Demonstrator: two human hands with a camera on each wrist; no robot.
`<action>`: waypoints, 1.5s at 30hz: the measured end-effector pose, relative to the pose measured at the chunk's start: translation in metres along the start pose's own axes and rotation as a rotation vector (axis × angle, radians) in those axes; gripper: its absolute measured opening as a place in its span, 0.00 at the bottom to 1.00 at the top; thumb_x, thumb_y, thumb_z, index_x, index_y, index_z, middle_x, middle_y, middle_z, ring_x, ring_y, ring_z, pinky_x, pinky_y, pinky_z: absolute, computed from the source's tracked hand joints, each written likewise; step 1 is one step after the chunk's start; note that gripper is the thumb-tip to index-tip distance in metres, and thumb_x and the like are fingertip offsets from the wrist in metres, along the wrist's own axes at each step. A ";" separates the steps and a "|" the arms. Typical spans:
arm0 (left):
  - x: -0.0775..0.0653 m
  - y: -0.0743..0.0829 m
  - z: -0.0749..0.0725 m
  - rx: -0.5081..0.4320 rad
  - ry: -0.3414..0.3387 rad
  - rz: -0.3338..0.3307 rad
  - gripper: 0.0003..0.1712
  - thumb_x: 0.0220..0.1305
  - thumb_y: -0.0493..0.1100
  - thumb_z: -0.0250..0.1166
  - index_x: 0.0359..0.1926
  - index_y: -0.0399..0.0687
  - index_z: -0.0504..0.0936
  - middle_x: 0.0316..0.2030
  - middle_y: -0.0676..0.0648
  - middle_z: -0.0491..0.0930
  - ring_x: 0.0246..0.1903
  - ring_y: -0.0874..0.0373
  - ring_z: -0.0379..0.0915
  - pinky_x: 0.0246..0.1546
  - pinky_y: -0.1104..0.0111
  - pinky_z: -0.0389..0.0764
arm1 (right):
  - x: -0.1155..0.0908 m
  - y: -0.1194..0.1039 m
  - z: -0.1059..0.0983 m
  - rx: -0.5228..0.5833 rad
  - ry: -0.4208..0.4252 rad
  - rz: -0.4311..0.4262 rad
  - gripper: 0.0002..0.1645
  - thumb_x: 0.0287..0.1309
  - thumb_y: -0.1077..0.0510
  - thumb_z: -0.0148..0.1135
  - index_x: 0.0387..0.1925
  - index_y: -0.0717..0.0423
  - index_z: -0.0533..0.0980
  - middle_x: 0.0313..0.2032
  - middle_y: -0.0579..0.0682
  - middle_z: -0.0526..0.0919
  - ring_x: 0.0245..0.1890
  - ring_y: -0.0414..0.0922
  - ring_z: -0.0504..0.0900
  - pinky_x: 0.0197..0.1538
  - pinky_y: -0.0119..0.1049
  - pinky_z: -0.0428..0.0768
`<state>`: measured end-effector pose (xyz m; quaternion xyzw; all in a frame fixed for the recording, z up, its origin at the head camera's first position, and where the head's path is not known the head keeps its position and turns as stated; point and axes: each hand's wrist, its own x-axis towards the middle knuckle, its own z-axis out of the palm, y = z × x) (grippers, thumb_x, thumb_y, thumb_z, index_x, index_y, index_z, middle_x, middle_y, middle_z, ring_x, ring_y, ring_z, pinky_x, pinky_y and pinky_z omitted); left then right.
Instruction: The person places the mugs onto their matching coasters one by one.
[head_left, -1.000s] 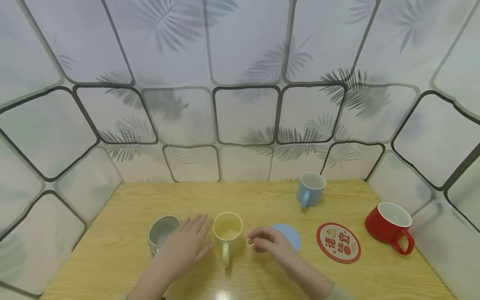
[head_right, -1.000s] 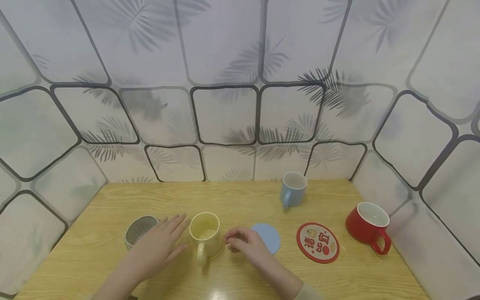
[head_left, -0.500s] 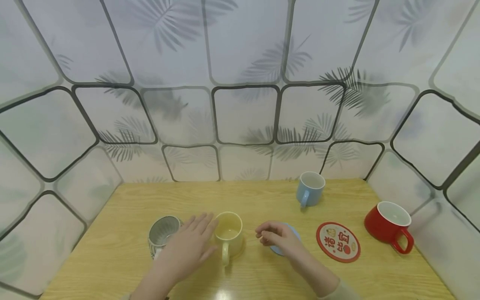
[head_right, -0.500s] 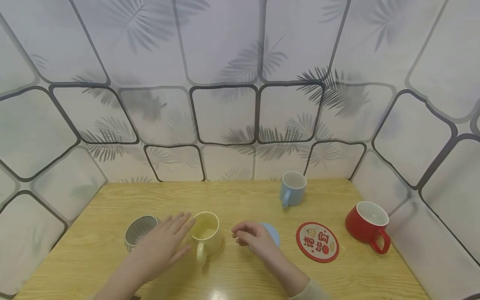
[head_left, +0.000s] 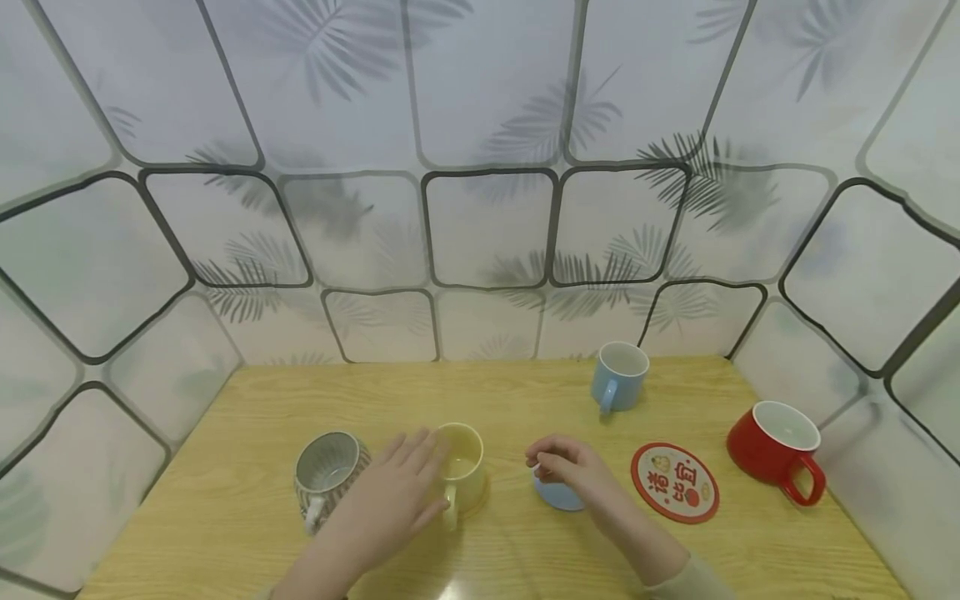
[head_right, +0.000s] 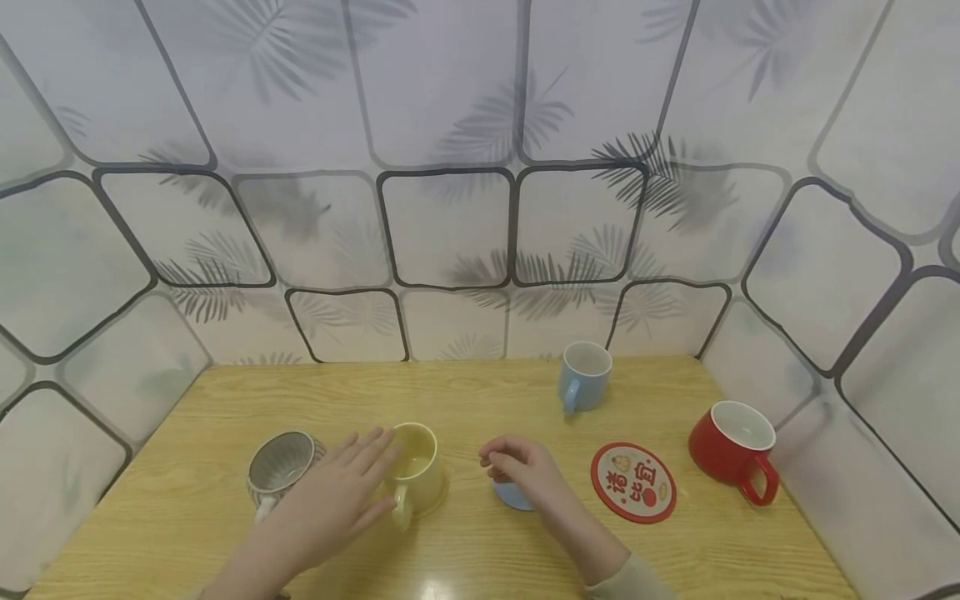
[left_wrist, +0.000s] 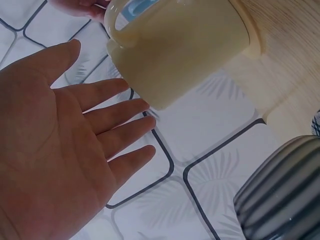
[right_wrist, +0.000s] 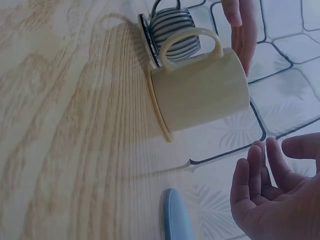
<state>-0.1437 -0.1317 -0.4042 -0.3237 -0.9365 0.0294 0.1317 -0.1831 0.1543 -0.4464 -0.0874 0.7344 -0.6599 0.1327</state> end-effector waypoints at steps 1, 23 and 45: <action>0.000 0.001 0.000 0.000 0.005 0.006 0.36 0.66 0.62 0.51 0.66 0.45 0.66 0.68 0.44 0.62 0.68 0.47 0.57 0.69 0.52 0.55 | 0.000 0.000 -0.001 0.002 0.004 -0.001 0.19 0.64 0.56 0.55 0.47 0.68 0.74 0.40 0.52 0.81 0.37 0.41 0.79 0.48 0.37 0.81; 0.013 0.023 0.000 0.040 0.010 0.106 0.38 0.61 0.63 0.56 0.67 0.48 0.65 0.66 0.45 0.65 0.67 0.49 0.58 0.69 0.54 0.59 | 0.007 0.008 -0.028 -0.003 0.139 0.062 0.17 0.64 0.57 0.55 0.47 0.67 0.75 0.40 0.53 0.82 0.41 0.48 0.80 0.47 0.34 0.81; 0.020 0.039 0.005 0.068 0.049 0.175 0.38 0.63 0.64 0.54 0.67 0.49 0.65 0.68 0.43 0.60 0.68 0.49 0.56 0.69 0.55 0.59 | 0.010 0.010 -0.057 0.009 0.245 0.095 0.17 0.66 0.61 0.51 0.50 0.71 0.73 0.37 0.47 0.81 0.39 0.42 0.79 0.47 0.33 0.81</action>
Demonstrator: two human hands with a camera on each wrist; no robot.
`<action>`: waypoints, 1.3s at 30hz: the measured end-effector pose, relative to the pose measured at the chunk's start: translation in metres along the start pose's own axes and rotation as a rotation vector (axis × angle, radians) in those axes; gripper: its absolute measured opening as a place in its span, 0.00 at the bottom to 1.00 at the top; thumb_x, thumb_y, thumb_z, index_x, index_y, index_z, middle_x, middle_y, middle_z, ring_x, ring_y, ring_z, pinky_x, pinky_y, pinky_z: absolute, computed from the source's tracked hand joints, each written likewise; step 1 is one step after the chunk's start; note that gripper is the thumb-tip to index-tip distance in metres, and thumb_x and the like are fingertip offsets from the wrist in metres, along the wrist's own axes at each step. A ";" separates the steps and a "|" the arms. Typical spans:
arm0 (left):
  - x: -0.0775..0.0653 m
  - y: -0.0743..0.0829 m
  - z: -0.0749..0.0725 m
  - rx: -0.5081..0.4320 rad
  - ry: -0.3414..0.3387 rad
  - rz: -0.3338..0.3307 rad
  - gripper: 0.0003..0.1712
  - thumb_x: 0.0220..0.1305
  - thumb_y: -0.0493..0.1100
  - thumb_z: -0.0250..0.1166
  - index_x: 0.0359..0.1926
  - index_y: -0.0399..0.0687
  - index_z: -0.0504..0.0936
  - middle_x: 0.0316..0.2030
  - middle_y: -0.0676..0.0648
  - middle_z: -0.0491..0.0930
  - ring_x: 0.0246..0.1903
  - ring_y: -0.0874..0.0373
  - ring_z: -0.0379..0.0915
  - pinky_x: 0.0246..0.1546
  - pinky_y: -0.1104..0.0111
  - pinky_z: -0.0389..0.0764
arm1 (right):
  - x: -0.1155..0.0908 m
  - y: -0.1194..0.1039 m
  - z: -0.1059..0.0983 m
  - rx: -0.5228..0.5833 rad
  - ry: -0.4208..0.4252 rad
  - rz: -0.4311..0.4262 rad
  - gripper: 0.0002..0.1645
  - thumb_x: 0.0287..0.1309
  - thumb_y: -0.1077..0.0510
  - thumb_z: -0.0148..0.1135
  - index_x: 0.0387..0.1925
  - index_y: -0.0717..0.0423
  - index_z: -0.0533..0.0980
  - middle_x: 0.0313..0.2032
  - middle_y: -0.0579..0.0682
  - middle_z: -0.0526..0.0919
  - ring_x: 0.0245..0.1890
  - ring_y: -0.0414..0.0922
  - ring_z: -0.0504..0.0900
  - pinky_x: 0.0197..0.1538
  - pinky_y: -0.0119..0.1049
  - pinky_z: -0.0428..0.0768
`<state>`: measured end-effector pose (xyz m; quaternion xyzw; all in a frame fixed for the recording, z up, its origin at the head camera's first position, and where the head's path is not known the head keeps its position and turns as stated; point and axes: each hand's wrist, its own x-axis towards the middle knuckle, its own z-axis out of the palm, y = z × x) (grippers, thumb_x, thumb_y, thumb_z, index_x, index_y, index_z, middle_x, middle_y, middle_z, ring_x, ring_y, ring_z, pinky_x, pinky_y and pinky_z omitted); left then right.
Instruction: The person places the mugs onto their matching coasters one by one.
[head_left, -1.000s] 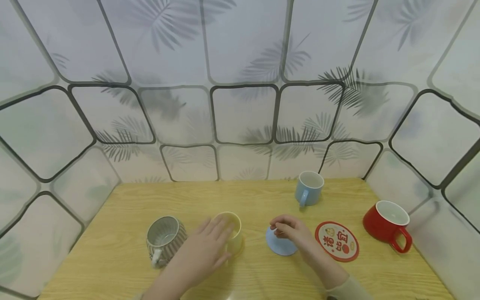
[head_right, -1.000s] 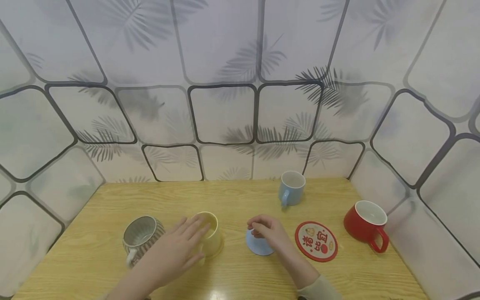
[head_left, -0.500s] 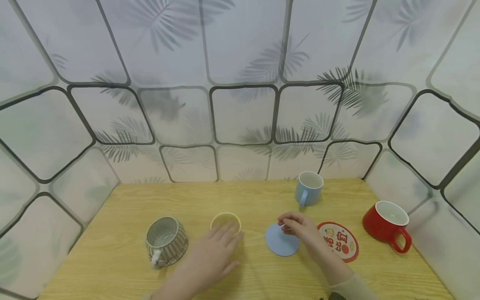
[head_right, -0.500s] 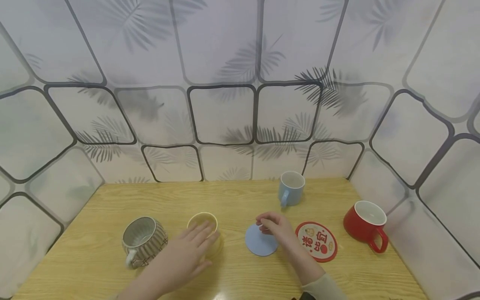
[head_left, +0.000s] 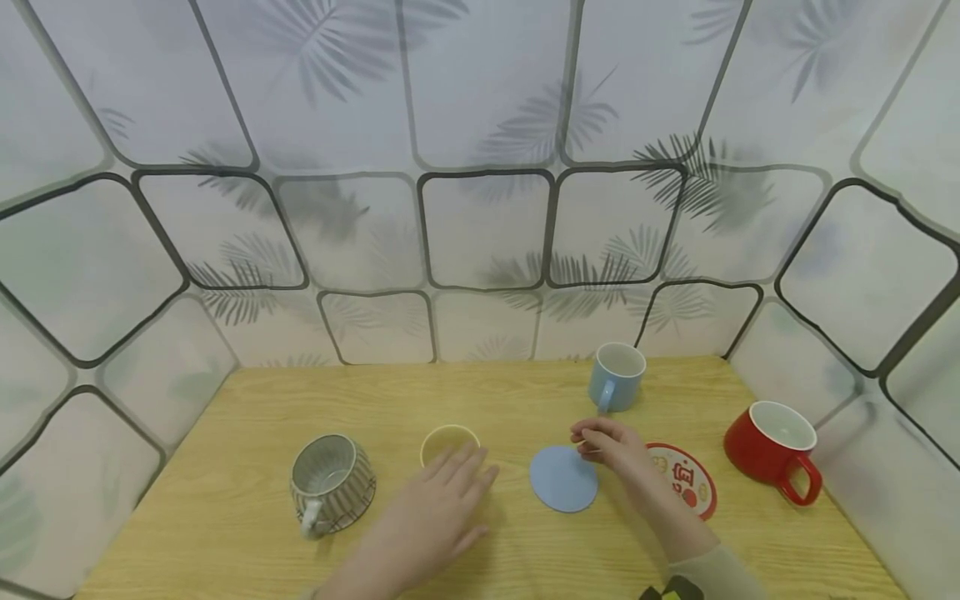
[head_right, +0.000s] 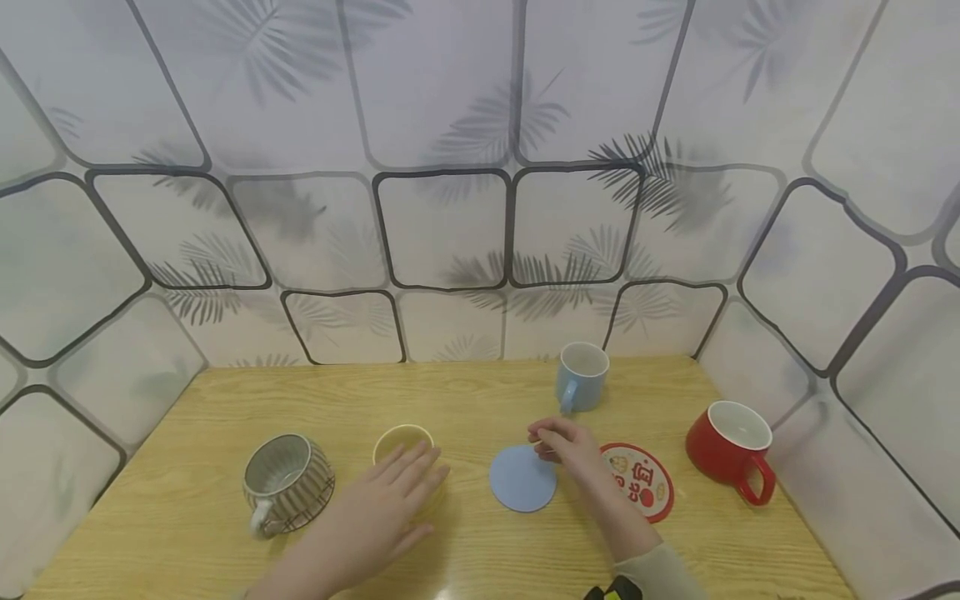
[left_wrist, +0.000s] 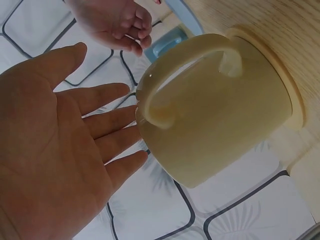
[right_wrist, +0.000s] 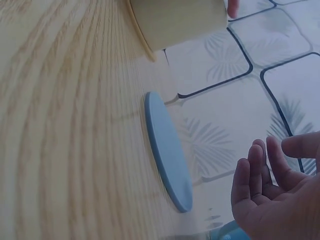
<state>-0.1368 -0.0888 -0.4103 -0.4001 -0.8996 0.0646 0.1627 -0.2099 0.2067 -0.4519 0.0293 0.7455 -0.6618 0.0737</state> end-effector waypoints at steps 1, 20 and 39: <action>0.001 0.001 0.000 -0.002 -0.007 0.002 0.38 0.63 0.64 0.53 0.67 0.49 0.65 0.69 0.43 0.60 0.68 0.49 0.56 0.69 0.56 0.59 | 0.001 0.000 -0.001 0.001 0.000 0.000 0.18 0.66 0.61 0.51 0.50 0.71 0.73 0.37 0.47 0.81 0.39 0.42 0.79 0.47 0.33 0.81; 0.014 0.014 0.006 -0.007 -0.083 0.066 0.38 0.65 0.64 0.49 0.69 0.50 0.61 0.70 0.46 0.57 0.70 0.51 0.52 0.70 0.58 0.58 | 0.005 0.004 -0.025 0.040 0.035 0.019 0.20 0.68 0.59 0.50 0.53 0.71 0.72 0.36 0.44 0.81 0.39 0.41 0.80 0.49 0.36 0.81; 0.027 0.028 0.019 -0.046 -0.059 0.141 0.35 0.67 0.63 0.49 0.67 0.48 0.65 0.68 0.45 0.61 0.68 0.51 0.56 0.70 0.60 0.58 | 0.009 0.006 -0.041 0.024 0.063 0.045 0.23 0.70 0.55 0.48 0.56 0.69 0.69 0.43 0.48 0.81 0.44 0.43 0.79 0.52 0.35 0.79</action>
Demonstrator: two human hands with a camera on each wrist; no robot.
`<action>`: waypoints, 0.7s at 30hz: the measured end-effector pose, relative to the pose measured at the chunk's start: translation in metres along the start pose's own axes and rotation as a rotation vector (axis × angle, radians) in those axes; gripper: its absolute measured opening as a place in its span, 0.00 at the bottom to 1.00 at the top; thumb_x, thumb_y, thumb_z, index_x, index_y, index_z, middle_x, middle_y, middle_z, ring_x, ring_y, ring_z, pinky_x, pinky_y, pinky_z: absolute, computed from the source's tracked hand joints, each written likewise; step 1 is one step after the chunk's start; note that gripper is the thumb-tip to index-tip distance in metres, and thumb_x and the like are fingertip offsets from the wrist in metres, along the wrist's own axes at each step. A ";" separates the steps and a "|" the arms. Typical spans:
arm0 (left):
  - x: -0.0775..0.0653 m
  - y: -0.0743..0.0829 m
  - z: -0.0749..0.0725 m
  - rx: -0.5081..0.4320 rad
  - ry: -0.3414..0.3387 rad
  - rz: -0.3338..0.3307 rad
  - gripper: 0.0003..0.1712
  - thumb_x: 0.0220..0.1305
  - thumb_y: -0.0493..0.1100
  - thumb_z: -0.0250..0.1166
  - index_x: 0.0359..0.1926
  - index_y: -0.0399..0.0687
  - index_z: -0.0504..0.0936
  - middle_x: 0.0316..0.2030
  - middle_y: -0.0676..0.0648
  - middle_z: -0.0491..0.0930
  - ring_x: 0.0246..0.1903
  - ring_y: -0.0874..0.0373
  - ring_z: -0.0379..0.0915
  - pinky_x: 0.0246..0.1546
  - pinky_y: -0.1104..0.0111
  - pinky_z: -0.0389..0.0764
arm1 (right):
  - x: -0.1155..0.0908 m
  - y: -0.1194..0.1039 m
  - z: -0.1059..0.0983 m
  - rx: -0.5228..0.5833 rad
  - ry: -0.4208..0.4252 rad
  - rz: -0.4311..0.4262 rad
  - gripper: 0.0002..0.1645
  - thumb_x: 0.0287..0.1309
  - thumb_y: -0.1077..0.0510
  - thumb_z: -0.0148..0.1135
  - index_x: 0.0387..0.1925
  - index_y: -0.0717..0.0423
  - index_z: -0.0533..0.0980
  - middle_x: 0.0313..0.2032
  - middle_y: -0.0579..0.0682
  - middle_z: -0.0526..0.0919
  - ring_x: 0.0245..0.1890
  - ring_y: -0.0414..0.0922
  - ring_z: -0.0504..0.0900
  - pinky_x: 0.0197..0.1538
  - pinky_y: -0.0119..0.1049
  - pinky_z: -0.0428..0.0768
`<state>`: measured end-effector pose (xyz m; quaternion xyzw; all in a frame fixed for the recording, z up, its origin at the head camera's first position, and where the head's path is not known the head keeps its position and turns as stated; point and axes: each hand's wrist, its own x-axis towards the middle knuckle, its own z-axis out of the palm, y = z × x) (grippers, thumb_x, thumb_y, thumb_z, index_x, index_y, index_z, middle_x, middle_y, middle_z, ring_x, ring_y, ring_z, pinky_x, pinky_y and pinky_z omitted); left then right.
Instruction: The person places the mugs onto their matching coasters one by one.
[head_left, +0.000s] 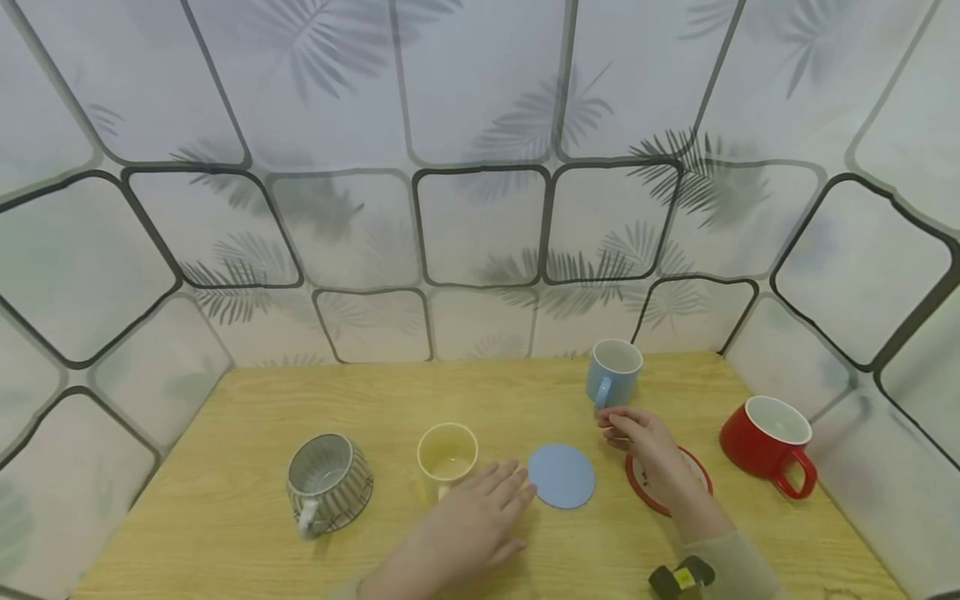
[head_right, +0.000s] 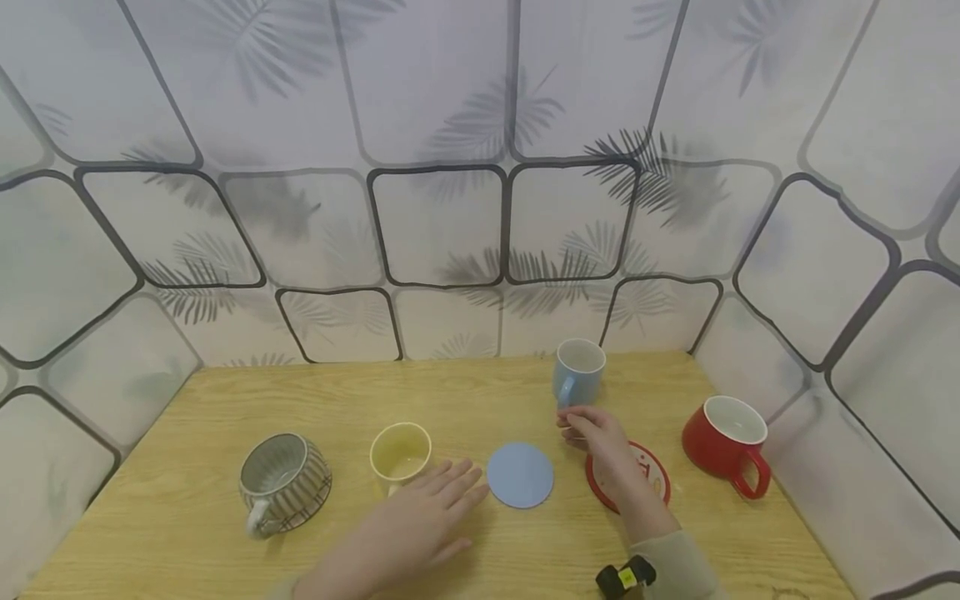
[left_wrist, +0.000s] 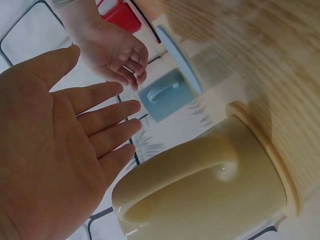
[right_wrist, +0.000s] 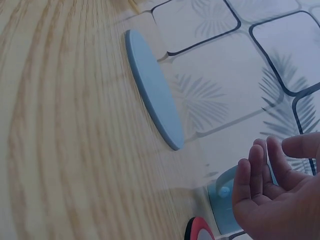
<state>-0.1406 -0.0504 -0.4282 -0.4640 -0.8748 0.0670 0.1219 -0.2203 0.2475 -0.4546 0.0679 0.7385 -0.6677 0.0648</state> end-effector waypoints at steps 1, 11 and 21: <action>0.001 0.000 0.001 0.003 0.003 0.003 0.35 0.67 0.63 0.49 0.67 0.48 0.65 0.68 0.45 0.62 0.68 0.51 0.57 0.69 0.60 0.59 | 0.000 0.000 -0.001 0.000 0.000 0.000 0.23 0.70 0.55 0.48 0.56 0.69 0.69 0.43 0.48 0.81 0.44 0.43 0.79 0.51 0.35 0.79; 0.004 0.003 0.009 -0.009 0.000 0.011 0.35 0.67 0.63 0.50 0.66 0.47 0.66 0.68 0.46 0.63 0.68 0.52 0.57 0.69 0.60 0.59 | 0.002 0.001 -0.010 0.027 0.005 -0.004 0.24 0.69 0.56 0.49 0.57 0.72 0.68 0.40 0.45 0.82 0.42 0.39 0.80 0.50 0.31 0.81; 0.007 0.005 0.017 -0.001 0.023 0.018 0.34 0.67 0.63 0.49 0.66 0.47 0.66 0.67 0.45 0.65 0.67 0.52 0.59 0.69 0.60 0.60 | 0.002 0.001 -0.016 0.047 0.014 -0.002 0.23 0.69 0.55 0.49 0.56 0.70 0.69 0.38 0.41 0.82 0.40 0.37 0.80 0.48 0.29 0.81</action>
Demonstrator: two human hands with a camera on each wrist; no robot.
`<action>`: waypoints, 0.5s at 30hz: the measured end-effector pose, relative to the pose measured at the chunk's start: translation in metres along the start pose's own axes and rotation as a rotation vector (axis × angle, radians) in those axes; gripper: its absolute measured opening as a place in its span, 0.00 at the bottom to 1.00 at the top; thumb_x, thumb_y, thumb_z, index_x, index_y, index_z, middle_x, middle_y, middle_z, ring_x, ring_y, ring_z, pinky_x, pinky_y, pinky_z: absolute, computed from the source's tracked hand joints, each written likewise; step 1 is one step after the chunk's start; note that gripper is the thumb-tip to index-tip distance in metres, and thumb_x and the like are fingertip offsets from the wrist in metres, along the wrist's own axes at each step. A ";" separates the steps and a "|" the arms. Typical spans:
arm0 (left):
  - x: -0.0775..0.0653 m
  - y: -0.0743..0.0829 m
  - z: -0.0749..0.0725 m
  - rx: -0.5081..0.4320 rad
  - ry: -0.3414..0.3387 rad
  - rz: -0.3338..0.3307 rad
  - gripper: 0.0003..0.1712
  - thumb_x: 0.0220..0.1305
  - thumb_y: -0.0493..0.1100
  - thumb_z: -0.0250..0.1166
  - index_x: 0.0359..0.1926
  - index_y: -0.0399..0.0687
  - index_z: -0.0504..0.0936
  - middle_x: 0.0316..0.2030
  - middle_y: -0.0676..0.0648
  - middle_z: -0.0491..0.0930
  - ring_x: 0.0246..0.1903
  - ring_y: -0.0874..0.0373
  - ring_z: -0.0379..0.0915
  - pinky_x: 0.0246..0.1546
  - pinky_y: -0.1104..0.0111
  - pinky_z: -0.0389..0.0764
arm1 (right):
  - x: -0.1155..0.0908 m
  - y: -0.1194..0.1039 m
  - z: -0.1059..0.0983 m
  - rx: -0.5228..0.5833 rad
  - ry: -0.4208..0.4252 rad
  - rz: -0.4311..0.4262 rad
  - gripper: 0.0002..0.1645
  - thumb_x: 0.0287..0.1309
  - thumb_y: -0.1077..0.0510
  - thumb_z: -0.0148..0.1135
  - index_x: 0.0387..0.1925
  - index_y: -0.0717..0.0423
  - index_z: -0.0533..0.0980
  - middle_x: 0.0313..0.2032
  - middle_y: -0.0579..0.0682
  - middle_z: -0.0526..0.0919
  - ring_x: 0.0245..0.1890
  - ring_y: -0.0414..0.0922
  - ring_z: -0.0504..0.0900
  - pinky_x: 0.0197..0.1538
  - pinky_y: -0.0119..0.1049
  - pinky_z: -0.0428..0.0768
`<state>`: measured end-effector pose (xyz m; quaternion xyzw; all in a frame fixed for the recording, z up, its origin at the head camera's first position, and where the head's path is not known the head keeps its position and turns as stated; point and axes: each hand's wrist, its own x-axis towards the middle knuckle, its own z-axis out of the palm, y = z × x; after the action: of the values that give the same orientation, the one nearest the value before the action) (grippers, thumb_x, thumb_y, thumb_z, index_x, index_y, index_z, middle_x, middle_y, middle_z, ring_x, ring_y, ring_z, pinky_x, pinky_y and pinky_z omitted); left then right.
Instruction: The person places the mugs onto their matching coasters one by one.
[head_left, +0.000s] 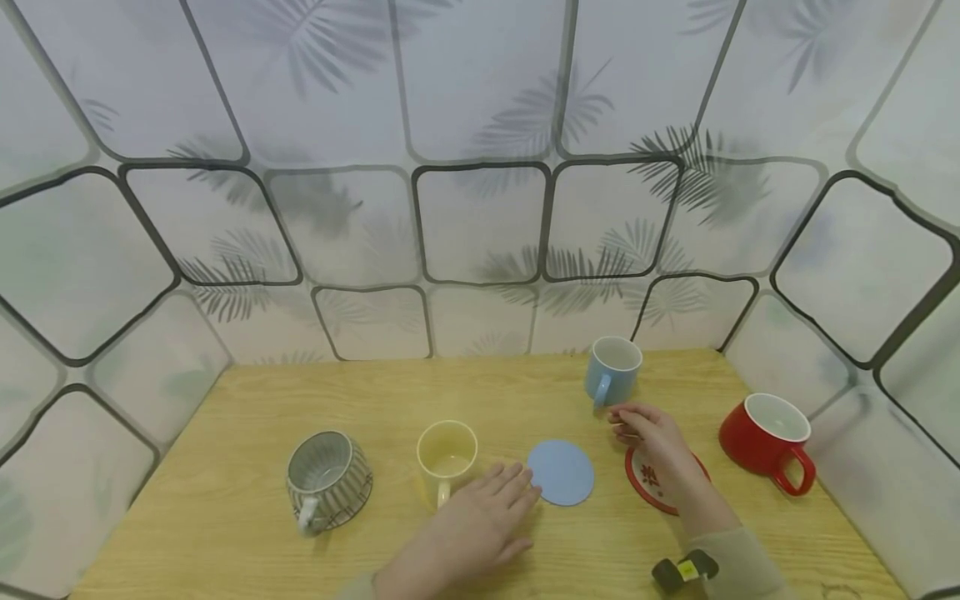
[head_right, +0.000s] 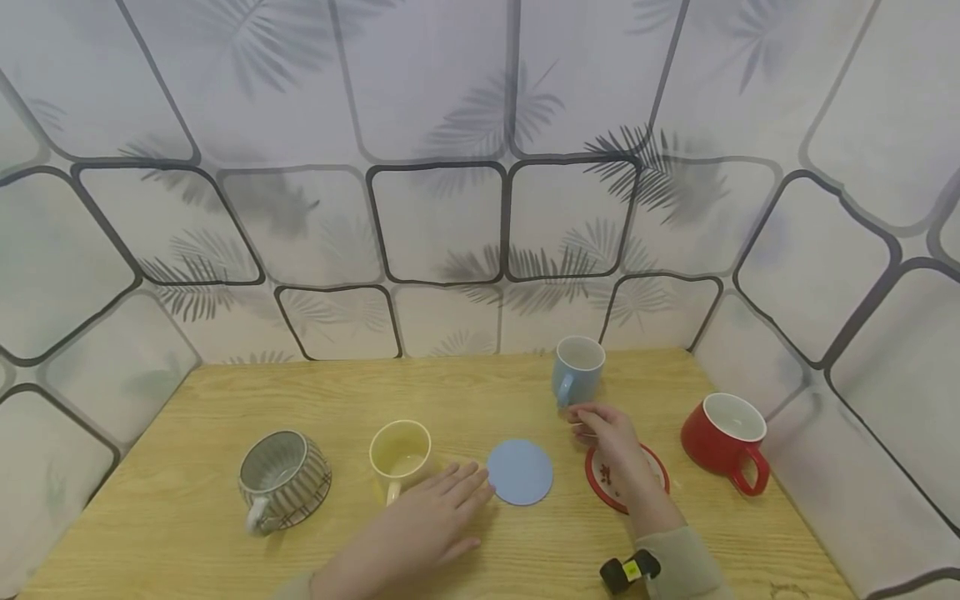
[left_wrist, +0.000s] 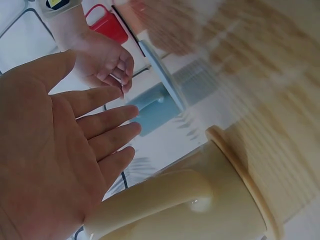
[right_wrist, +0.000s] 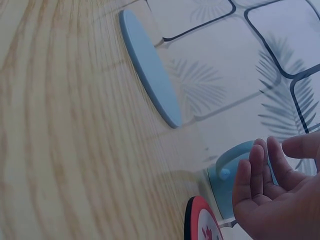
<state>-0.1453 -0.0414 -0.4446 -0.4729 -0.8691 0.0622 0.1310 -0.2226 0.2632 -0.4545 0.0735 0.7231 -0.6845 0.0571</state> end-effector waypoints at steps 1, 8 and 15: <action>0.000 0.000 0.001 -0.002 -0.002 -0.001 0.34 0.67 0.63 0.49 0.66 0.47 0.66 0.67 0.45 0.65 0.67 0.52 0.59 0.69 0.60 0.60 | 0.000 0.000 0.000 0.000 0.001 0.000 0.23 0.69 0.55 0.49 0.56 0.70 0.70 0.38 0.41 0.82 0.39 0.37 0.80 0.48 0.29 0.81; 0.004 0.002 0.007 0.017 -0.037 -0.020 0.35 0.68 0.64 0.46 0.67 0.49 0.64 0.67 0.46 0.64 0.68 0.52 0.57 0.69 0.60 0.59 | 0.003 0.002 -0.002 -0.004 0.000 0.000 0.24 0.69 0.55 0.49 0.57 0.71 0.68 0.38 0.43 0.83 0.40 0.37 0.81 0.48 0.29 0.81; 0.012 0.003 0.009 0.053 -0.097 -0.054 0.35 0.68 0.66 0.43 0.68 0.53 0.63 0.68 0.48 0.62 0.69 0.53 0.56 0.69 0.61 0.59 | 0.006 0.005 -0.005 -0.009 0.006 0.019 0.25 0.70 0.54 0.48 0.58 0.71 0.67 0.40 0.45 0.82 0.41 0.38 0.81 0.49 0.29 0.81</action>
<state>-0.1513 -0.0297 -0.4525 -0.4423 -0.8849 0.1043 0.1027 -0.2271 0.2681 -0.4599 0.0821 0.7256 -0.6804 0.0615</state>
